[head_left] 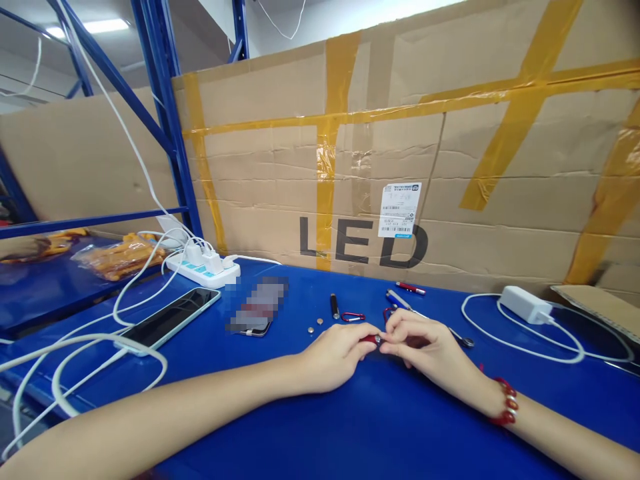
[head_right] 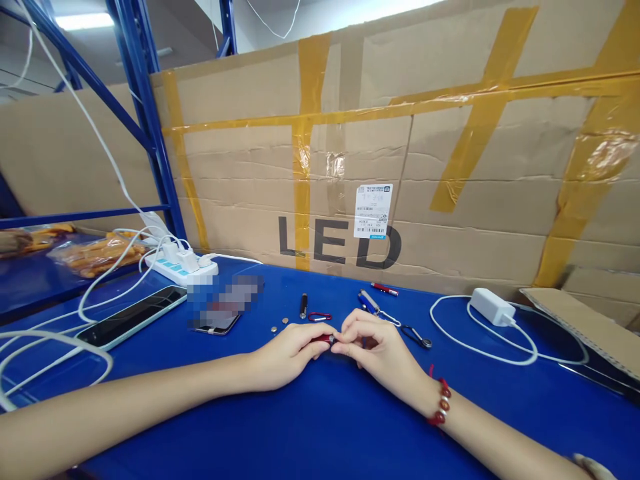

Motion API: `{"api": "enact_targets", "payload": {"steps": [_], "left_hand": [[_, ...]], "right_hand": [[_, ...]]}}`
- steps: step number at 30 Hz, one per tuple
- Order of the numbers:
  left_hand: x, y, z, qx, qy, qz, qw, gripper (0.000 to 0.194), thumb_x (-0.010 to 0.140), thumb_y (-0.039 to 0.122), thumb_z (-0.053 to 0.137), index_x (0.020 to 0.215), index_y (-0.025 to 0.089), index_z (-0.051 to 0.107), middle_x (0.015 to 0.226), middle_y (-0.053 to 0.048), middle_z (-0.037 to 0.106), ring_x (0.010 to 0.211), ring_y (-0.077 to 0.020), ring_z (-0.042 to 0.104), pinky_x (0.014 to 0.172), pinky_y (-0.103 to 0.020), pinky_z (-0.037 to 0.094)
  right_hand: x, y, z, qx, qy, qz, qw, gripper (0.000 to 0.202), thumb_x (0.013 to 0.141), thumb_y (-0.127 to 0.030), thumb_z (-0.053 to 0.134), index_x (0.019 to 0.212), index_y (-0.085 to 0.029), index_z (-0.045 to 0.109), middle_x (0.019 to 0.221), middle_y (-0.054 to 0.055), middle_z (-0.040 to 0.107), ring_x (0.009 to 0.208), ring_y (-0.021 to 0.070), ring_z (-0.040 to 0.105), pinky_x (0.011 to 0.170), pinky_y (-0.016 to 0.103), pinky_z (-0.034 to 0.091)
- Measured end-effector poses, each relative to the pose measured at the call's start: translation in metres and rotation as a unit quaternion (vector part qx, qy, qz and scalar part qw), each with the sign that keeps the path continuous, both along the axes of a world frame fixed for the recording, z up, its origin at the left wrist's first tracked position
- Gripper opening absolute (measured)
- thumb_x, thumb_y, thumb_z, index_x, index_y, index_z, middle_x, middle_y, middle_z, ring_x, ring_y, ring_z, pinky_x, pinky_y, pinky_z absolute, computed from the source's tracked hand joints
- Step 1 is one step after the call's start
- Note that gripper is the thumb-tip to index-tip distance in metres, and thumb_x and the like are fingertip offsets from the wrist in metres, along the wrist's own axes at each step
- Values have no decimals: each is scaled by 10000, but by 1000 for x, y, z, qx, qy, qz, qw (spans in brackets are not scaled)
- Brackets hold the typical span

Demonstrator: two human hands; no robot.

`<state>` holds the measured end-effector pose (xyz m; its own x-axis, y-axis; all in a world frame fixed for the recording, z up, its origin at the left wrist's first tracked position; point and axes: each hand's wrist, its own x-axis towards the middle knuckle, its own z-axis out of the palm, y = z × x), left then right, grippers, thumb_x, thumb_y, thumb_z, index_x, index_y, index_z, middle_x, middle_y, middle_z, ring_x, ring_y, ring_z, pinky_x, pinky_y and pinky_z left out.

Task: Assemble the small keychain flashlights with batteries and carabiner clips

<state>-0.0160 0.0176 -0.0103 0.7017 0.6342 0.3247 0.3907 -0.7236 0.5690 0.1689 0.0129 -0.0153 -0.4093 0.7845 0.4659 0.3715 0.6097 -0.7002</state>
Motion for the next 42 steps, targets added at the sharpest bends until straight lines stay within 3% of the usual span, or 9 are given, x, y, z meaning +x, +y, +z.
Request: {"api": "enact_targets", "payload": {"steps": [4, 11, 18, 27, 34, 42], "left_hand": [[0, 0, 0, -15, 1, 16, 1000, 226, 876, 185, 333, 996, 185, 524, 780, 4, 553, 700, -110, 502, 656, -195, 388], [1, -1, 2, -33, -1, 31, 999, 228, 885, 206, 327, 1017, 179, 511, 833, 0, 576, 740, -112, 520, 665, -199, 394], [1, 2, 0, 1, 30, 32, 999, 221, 895, 220, 311, 1009, 187, 498, 957, -13, 584, 840, -125, 537, 758, -223, 404], [0, -4, 1, 43, 79, -2, 996, 198, 887, 211, 323, 1003, 189, 481, 978, -29, 587, 885, -148, 547, 776, -243, 411], [-1, -9, 4, 42, 98, 14, 994, 163, 885, 220, 311, 987, 188, 433, 794, -9, 570, 709, -139, 544, 632, -224, 411], [-1, -11, 5, 45, 90, 2, 995, 142, 895, 230, 272, 924, 192, 406, 802, 4, 552, 724, -123, 538, 652, -210, 398]], "right_hand": [[0, -2, 1, 46, -34, -7, 998, 196, 732, -346, 603, 636, -176, 610, 769, 35, 529, 616, 106, 495, 486, 207, 410], [2, -3, -2, 82, -52, 5, 995, 201, 831, -302, 467, 773, -191, 624, 870, 54, 510, 498, 60, 462, 443, 197, 435], [5, -2, -2, 197, -79, -17, 977, 230, 856, -251, 407, 815, -220, 632, 818, 58, 538, 699, 137, 534, 617, 249, 444], [15, -6, -4, 228, -166, 18, 959, 221, 851, -211, 418, 758, -197, 618, 796, 54, 557, 619, 98, 540, 571, 206, 430], [13, -6, -4, 247, -140, -4, 959, 219, 844, -228, 432, 745, -197, 624, 780, 61, 579, 581, 95, 535, 532, 200, 426], [10, -6, -7, 257, -108, -17, 960, 158, 802, -270, 523, 698, -178, 598, 703, 42, 535, 561, 104, 490, 499, 219, 387]]}}
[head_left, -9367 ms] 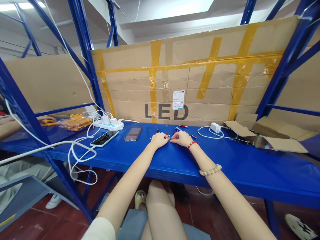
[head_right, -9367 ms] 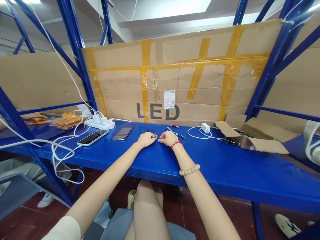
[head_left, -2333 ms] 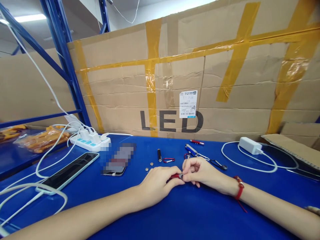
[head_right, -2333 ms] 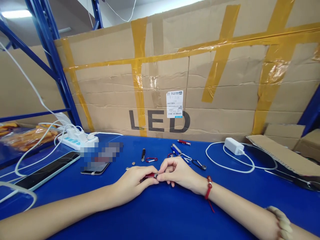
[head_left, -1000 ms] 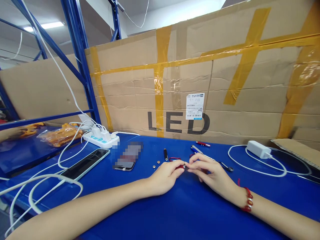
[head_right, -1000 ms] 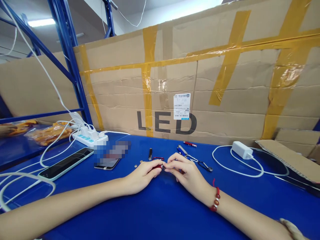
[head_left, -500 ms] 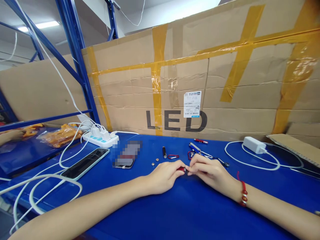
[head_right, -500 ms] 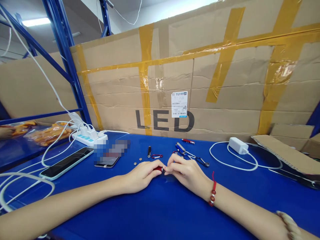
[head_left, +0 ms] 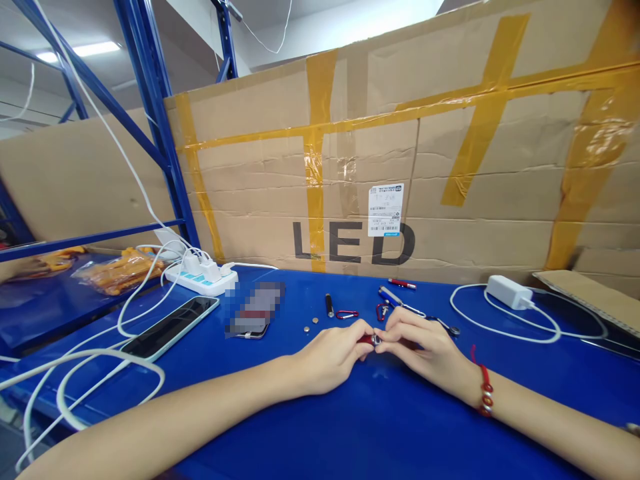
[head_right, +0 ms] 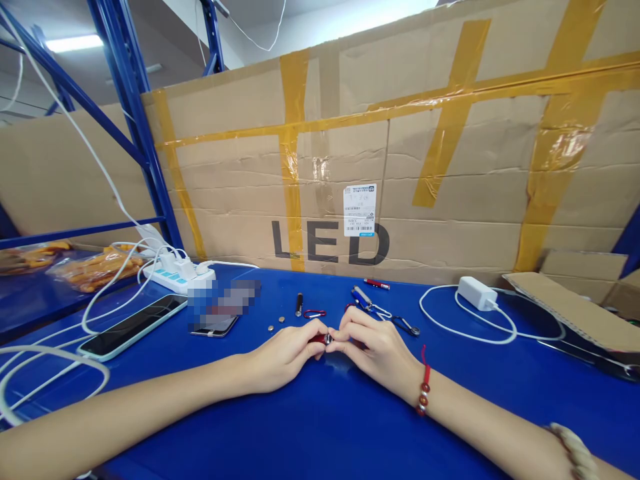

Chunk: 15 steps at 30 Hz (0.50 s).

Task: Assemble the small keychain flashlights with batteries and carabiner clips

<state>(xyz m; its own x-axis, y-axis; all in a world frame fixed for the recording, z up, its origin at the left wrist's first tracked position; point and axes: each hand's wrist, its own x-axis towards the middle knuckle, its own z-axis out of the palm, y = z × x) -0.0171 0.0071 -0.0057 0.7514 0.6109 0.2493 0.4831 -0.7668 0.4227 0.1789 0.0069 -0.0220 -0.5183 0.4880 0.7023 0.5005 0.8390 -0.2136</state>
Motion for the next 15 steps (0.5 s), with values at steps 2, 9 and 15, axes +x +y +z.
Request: {"api": "enact_targets", "payload": {"steps": [2, 9, 15], "left_hand": [[1, 1, -1, 4, -4, 8, 1000, 146, 895, 225, 272, 921, 193, 411, 789, 9, 548, 710, -120, 534, 636, -207, 393], [3, 4, -3, 10, -10, 41, 999, 161, 892, 225, 293, 911, 192, 450, 750, 16, 539, 687, -120, 529, 623, -211, 381], [2, 4, -2, -9, -38, 33, 999, 156, 895, 229, 295, 861, 191, 443, 727, 24, 523, 679, -111, 519, 634, -197, 379]], "right_hand": [[-2, 0, 0, -24, 16, -5, 1000, 185, 794, -299, 534, 669, -171, 583, 690, 38, 523, 543, 101, 471, 483, 222, 375], [-7, -1, 5, -109, 39, -15, 993, 241, 798, -351, 520, 644, -171, 564, 676, 30, 518, 566, 111, 469, 501, 230, 379], [-8, -3, 9, -109, 42, -20, 993, 258, 814, -368, 489, 682, -173, 596, 699, 32, 536, 577, 111, 486, 496, 226, 390]]}}
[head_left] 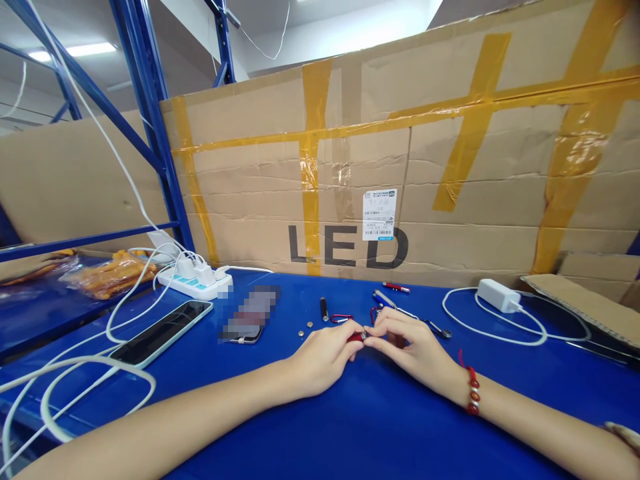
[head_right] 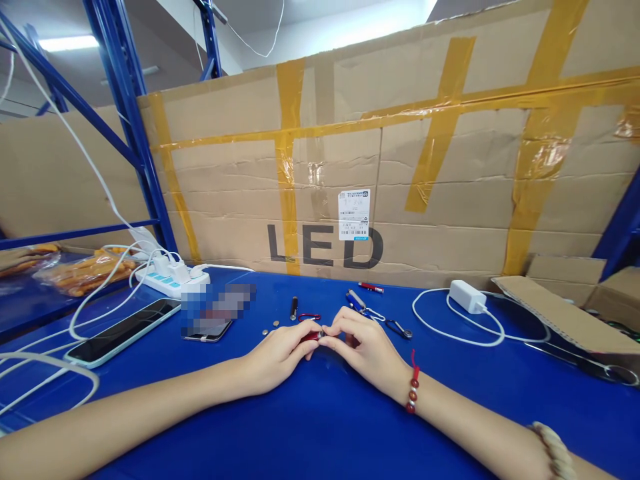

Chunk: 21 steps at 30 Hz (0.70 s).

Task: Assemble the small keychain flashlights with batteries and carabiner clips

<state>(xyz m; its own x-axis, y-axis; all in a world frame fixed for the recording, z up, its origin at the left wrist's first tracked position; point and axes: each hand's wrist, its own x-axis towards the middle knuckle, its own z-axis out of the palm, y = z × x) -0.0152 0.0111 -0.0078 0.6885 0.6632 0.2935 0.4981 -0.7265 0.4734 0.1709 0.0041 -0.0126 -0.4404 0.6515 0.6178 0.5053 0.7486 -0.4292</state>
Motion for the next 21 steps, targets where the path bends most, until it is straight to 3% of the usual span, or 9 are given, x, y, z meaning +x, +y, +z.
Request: {"api": "enact_targets", "payload": {"steps": [10, 21], "left_hand": [[-1, -1, 0, -13, -5, 0, 1000, 170, 898, 235, 283, 896, 201, 450, 701, 34, 517, 659, -107, 505, 626, -196, 367], [-1, 0, -1, -18, -9, 1, 1000, 181, 896, 245, 284, 808, 189, 431, 682, 36, 504, 636, -98, 490, 603, -190, 351]], "right_hand": [[-1, 2, -1, 0, -6, -5, 1000, 220, 821, -319, 494, 684, -169, 580, 715, 24, 536, 574, 100, 482, 488, 215, 393], [0, 0, -1, -7, -15, -10, 1000, 219, 832, -325, 474, 697, -171, 553, 732, 24, 541, 595, 103, 488, 509, 218, 403]]}}
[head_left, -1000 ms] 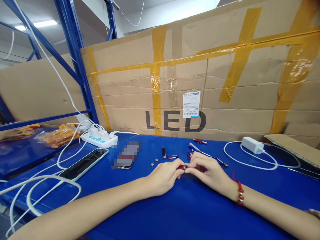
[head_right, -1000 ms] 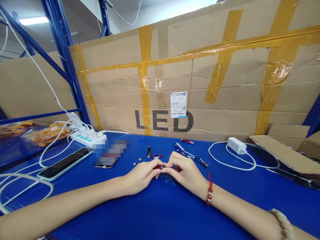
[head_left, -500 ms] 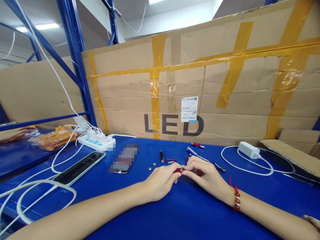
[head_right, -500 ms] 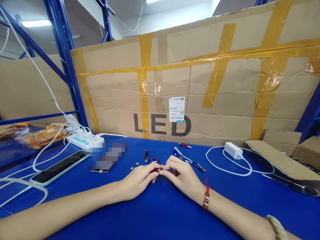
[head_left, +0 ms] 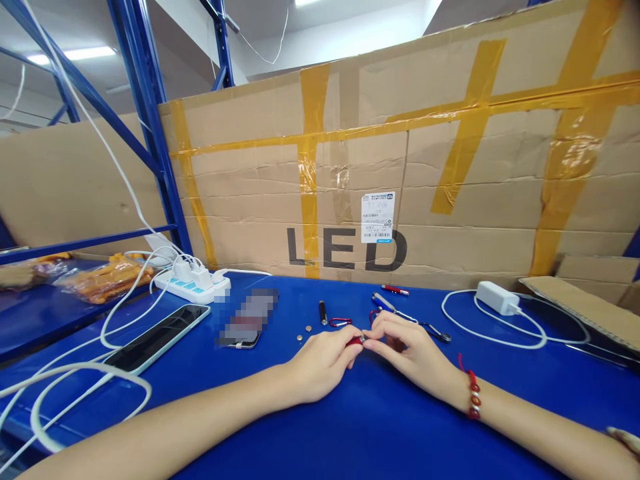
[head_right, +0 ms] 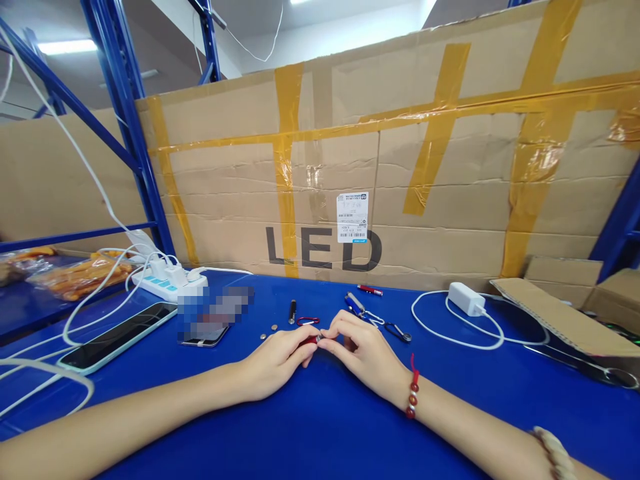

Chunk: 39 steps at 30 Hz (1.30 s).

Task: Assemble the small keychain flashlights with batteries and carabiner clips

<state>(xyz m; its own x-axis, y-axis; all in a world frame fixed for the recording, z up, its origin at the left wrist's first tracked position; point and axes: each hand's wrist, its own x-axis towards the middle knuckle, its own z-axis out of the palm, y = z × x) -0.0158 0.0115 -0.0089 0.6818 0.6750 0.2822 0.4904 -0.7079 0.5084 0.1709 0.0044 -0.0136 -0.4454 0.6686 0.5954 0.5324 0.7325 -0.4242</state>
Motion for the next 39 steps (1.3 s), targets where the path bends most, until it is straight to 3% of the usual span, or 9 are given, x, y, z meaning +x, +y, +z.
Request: {"api": "enact_targets", "payload": {"steps": [39], "left_hand": [[1, 1, 1, 19, 42, 8, 999, 211, 898, 272, 272, 855, 188, 461, 702, 17, 538, 642, -117, 520, 602, -205, 380]], "right_hand": [[1, 2, -1, -26, -32, -13, 999, 227, 841, -332, 457, 689, -175, 520, 716, 9, 519, 594, 105, 462, 528, 227, 381]]}}
